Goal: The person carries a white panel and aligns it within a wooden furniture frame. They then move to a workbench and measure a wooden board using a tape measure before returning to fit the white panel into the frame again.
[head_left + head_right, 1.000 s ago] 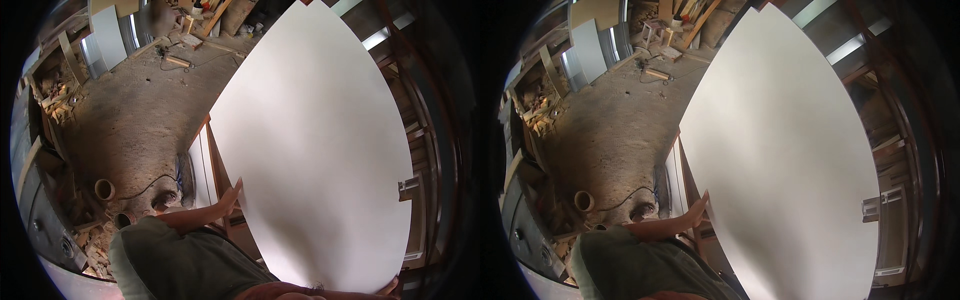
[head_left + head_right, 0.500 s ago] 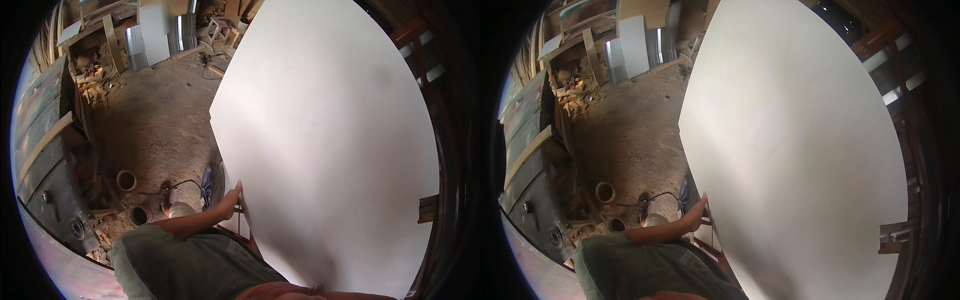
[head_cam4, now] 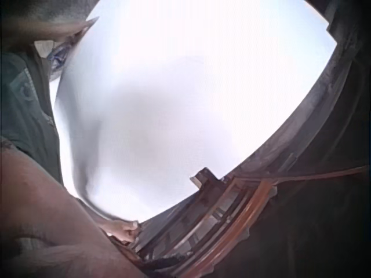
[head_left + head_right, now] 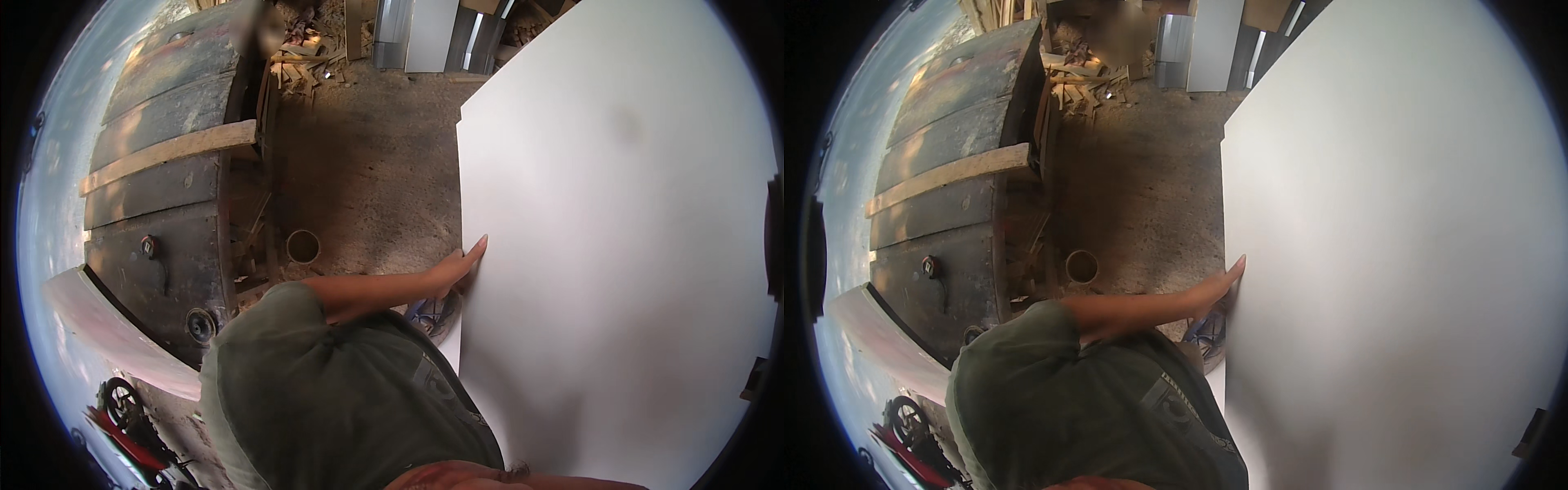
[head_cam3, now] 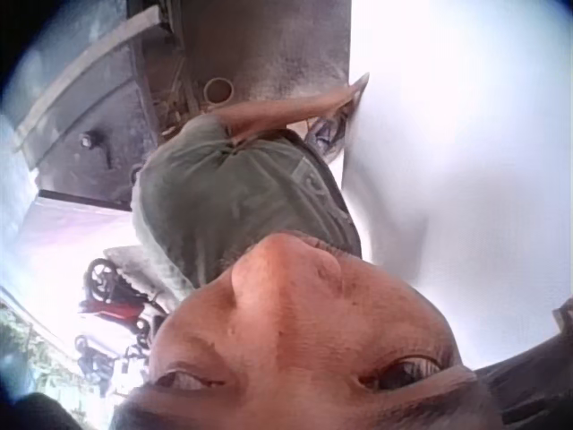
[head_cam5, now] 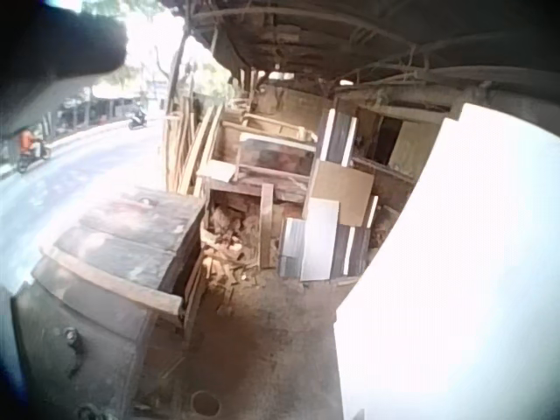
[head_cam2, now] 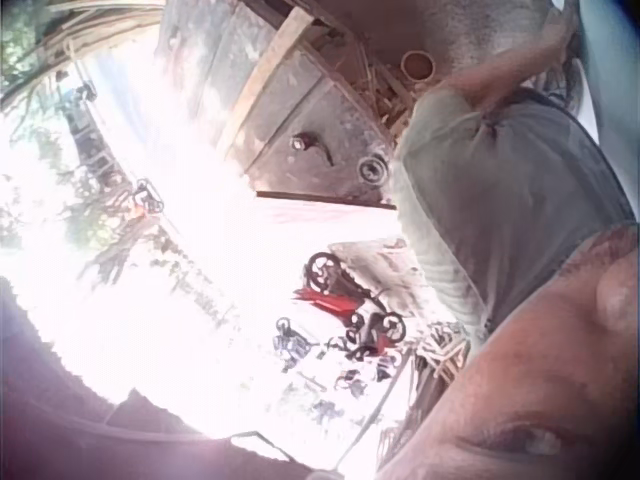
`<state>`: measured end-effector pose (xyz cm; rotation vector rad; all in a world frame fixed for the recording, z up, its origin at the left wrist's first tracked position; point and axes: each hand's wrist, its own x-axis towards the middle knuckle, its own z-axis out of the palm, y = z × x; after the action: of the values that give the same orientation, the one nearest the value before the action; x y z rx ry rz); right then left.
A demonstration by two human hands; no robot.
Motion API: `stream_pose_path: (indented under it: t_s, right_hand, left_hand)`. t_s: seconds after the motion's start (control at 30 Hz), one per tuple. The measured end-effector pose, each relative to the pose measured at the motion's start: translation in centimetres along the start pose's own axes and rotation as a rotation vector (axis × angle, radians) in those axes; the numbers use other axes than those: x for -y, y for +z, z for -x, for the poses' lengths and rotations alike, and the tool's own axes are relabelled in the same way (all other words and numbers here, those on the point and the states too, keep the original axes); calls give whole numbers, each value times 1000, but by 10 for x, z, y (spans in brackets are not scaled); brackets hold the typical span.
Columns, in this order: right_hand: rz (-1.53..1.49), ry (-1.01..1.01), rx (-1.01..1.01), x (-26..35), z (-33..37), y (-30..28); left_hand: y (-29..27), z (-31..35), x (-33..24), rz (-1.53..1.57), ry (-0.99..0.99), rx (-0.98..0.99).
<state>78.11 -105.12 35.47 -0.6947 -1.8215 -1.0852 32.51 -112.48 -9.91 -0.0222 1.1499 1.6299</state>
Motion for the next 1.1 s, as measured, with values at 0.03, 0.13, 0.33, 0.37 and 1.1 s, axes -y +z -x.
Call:
stream_pose_path:
  t_s: [0.03,0.13,0.33,0.37,1.1]
  right_hand:
    - [-36,-6,1,19,-9,17]
    - [-144,-24,8,75,-31,60]
    - [-319,-61,8,184,-73,143]
    - [-339,-65,10,202,-78,156]
    - [-792,-216,-97,608,-298,372]
  left_hand:
    - [-13,-5,-20,-5,7,8]
    - [-28,9,-95,37,-14,78]
    - [-70,-57,-169,30,85,93]
    - [-76,-67,-181,13,88,47]
    - [-369,-116,-437,300,159,-346]
